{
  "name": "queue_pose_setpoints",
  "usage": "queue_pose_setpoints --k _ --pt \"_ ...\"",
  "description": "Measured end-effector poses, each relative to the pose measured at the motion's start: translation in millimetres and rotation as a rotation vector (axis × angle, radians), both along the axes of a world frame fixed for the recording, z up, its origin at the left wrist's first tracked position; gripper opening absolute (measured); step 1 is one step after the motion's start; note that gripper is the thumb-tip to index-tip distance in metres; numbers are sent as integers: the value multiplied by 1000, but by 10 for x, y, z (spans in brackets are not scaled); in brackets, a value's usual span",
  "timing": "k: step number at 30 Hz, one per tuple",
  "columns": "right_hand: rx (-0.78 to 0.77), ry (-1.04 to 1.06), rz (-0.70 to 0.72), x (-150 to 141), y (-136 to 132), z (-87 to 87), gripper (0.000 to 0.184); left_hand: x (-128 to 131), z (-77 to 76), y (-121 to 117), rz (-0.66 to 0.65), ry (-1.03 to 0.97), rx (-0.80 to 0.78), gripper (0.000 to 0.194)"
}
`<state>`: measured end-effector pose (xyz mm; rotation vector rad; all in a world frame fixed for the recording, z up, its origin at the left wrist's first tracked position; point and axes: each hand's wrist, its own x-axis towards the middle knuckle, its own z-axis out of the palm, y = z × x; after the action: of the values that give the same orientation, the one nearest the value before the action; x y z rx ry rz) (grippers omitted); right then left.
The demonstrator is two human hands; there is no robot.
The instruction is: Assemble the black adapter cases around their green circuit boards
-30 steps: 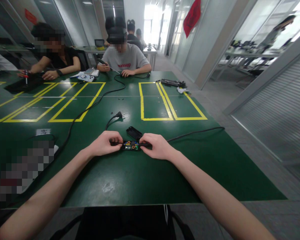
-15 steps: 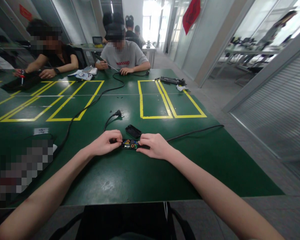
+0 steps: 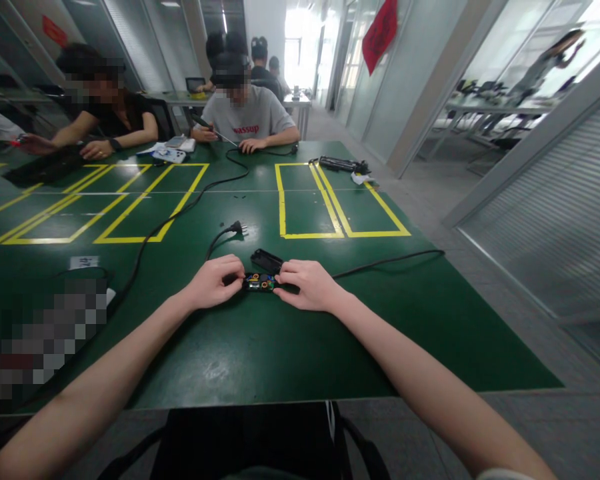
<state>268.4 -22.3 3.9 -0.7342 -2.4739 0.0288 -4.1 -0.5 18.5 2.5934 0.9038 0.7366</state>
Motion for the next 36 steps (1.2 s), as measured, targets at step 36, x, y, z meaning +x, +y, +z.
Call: queue_pose_setpoints --k 36 --pt "-606 545 -257 -110 90 -121 32 73 -101 137 216 -331 -520 38"
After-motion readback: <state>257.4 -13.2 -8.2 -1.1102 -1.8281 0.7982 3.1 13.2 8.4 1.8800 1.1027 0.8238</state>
